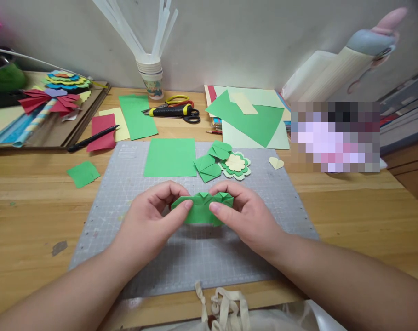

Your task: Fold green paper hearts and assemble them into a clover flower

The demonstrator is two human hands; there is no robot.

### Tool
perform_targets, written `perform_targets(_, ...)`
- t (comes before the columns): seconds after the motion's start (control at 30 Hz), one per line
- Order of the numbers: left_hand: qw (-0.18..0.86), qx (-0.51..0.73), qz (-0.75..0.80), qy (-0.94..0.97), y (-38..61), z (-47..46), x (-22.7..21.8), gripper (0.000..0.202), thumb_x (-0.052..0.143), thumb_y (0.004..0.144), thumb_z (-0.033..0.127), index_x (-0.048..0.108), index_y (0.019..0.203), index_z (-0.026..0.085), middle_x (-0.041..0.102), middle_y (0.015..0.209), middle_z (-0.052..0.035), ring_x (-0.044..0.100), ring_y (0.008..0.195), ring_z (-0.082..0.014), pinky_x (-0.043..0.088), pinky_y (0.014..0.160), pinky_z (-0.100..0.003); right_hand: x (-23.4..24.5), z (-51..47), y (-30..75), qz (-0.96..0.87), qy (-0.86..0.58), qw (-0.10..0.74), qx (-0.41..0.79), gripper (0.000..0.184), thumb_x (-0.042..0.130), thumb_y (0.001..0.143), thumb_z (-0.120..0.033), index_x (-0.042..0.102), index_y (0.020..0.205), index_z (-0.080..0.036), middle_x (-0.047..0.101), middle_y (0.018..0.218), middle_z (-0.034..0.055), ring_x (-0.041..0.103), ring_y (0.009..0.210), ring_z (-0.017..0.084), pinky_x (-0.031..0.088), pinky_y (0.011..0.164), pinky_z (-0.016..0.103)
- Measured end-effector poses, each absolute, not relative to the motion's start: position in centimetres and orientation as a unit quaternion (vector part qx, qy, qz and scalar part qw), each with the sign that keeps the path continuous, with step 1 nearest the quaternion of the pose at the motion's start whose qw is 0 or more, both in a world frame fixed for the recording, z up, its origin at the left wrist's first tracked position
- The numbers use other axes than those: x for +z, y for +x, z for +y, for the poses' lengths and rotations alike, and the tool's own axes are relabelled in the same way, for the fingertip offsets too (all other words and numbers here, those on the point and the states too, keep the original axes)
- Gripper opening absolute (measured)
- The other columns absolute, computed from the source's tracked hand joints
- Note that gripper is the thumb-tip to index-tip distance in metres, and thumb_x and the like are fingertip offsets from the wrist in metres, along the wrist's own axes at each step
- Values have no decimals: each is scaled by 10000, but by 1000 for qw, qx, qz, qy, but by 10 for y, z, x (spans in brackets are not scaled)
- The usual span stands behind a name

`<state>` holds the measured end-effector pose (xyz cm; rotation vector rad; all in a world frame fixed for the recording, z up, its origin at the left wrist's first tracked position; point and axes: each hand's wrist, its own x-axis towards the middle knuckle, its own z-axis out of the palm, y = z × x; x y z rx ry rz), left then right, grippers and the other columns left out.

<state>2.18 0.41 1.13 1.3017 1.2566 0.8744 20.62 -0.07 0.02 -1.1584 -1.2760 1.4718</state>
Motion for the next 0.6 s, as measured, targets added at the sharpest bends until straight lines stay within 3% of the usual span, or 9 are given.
perform_targets(0.27, 535, 330, 529, 570, 24, 3, 11, 118, 644, 774, 312, 649, 764, 194, 589, 694, 12, 494, 655, -132, 397, 610, -244, 0, -4, 205, -540, -492, 399, 554, 78, 662, 767, -261, 607, 737, -215, 532, 643, -39, 467, 587, 115, 371, 552, 256)
perform_targets(0.6, 469, 299, 555, 619, 25, -1, 10, 129, 596, 745, 301, 575, 669, 199, 578, 647, 4, 513, 636, -157, 390, 589, -276, -1, -11, 205, -619, -456, 402, 497, 111, 629, 793, -215, 575, 697, -218, 562, 664, -24, 516, 630, 131, 408, 602, 276)
